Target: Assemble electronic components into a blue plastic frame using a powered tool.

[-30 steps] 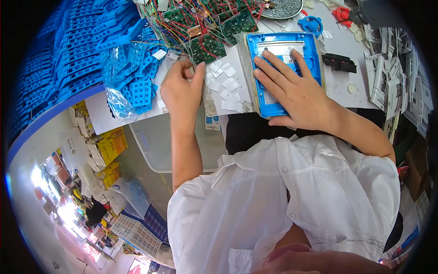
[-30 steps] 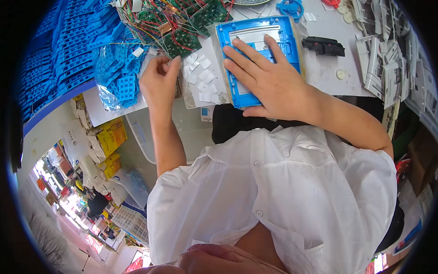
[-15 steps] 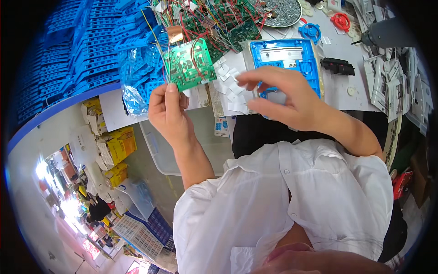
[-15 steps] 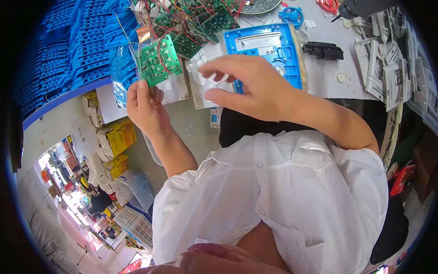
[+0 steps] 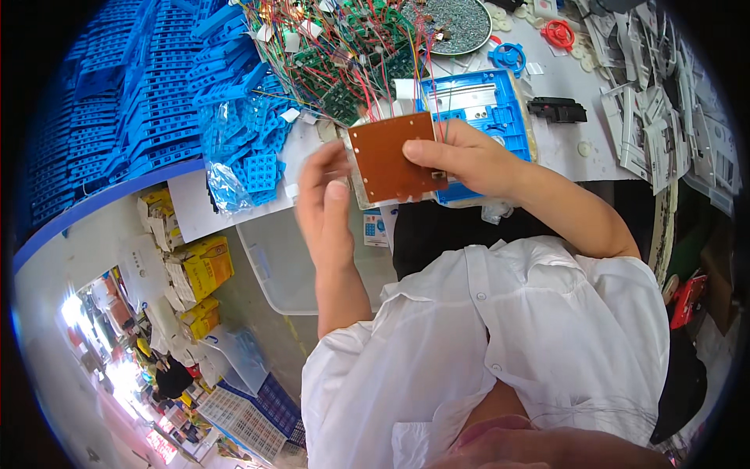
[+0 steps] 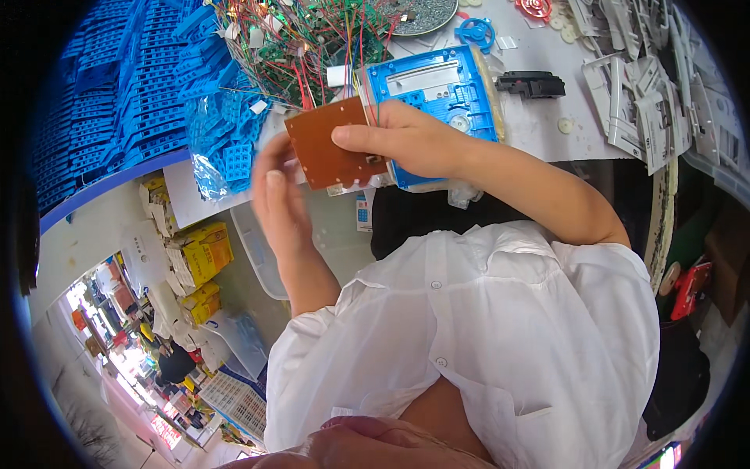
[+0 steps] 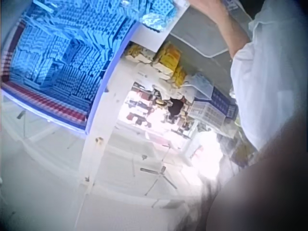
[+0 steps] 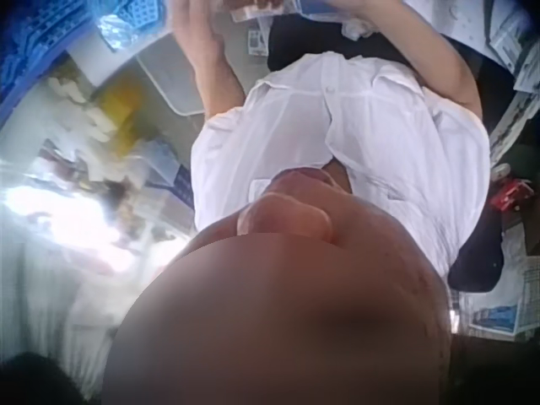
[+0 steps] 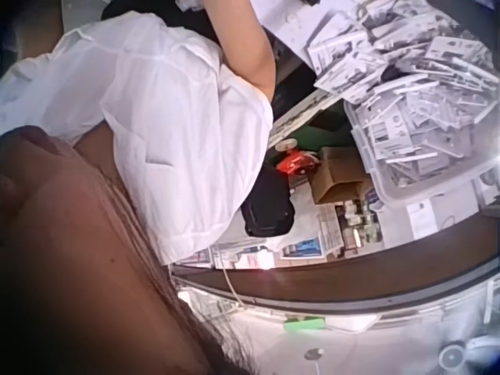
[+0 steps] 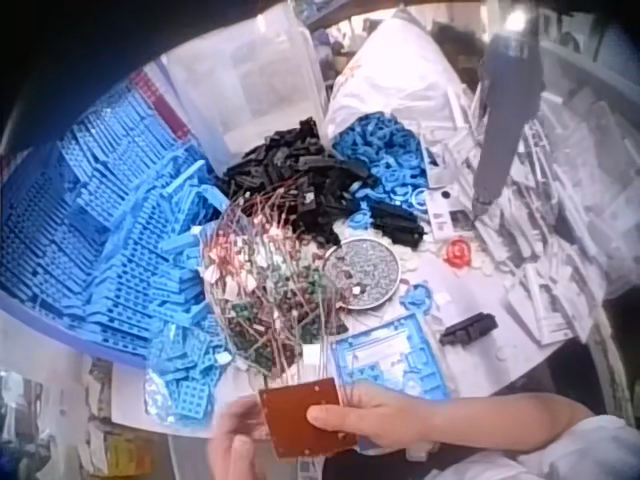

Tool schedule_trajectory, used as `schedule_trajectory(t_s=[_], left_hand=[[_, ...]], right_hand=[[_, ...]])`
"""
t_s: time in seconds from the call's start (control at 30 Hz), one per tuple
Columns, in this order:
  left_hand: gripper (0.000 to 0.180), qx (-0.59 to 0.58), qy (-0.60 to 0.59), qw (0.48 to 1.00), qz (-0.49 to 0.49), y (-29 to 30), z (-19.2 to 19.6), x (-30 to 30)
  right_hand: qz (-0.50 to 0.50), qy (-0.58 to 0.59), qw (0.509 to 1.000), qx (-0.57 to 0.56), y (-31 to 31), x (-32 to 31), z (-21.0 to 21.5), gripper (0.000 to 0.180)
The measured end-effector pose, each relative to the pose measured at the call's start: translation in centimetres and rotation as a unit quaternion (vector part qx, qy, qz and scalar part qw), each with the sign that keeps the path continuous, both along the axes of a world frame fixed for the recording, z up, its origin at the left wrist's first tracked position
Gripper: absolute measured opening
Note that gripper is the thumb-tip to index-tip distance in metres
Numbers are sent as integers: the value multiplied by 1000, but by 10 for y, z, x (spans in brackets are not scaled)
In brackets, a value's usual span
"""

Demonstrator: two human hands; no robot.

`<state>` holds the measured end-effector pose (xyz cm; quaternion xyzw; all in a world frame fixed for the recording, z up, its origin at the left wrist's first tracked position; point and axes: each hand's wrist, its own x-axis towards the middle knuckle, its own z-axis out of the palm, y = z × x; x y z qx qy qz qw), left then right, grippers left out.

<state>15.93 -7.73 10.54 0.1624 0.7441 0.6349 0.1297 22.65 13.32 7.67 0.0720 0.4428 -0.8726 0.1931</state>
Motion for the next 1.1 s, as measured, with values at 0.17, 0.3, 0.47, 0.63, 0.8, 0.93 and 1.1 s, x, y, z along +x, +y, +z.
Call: schedule_trajectory(t_s=[0.17, 0.3, 0.47, 0.63, 0.8, 0.93, 1.1], left_hand=[[34, 172, -277, 941, -96, 35, 0, 16], [30, 166, -233, 954, -86, 41, -15, 19], [29, 287, -427, 854, -69, 43, -3, 16], [24, -160, -349, 899, -210, 3, 5, -17], [30, -101, 125, 983, -84, 7, 15, 17], [34, 15, 75, 988, -132, 28, -12, 19], [26, 169, -209, 956, -121, 25, -17, 17]], right_hand=[[-27, 115, 966, 231, 7, 13, -2, 26], [-116, 120, 935, 313, 17, 21, -4, 20], [-162, 15, 985, 53, 25, 24, -11, 17], [-192, 16, 981, 30, 29, 23, -10, 17], [-146, 43, 988, 24, 23, 18, -1, 16], [-174, 24, 983, 55, 17, 14, 10, 22], [-195, 42, 969, 148, 27, 22, 3, 30]])
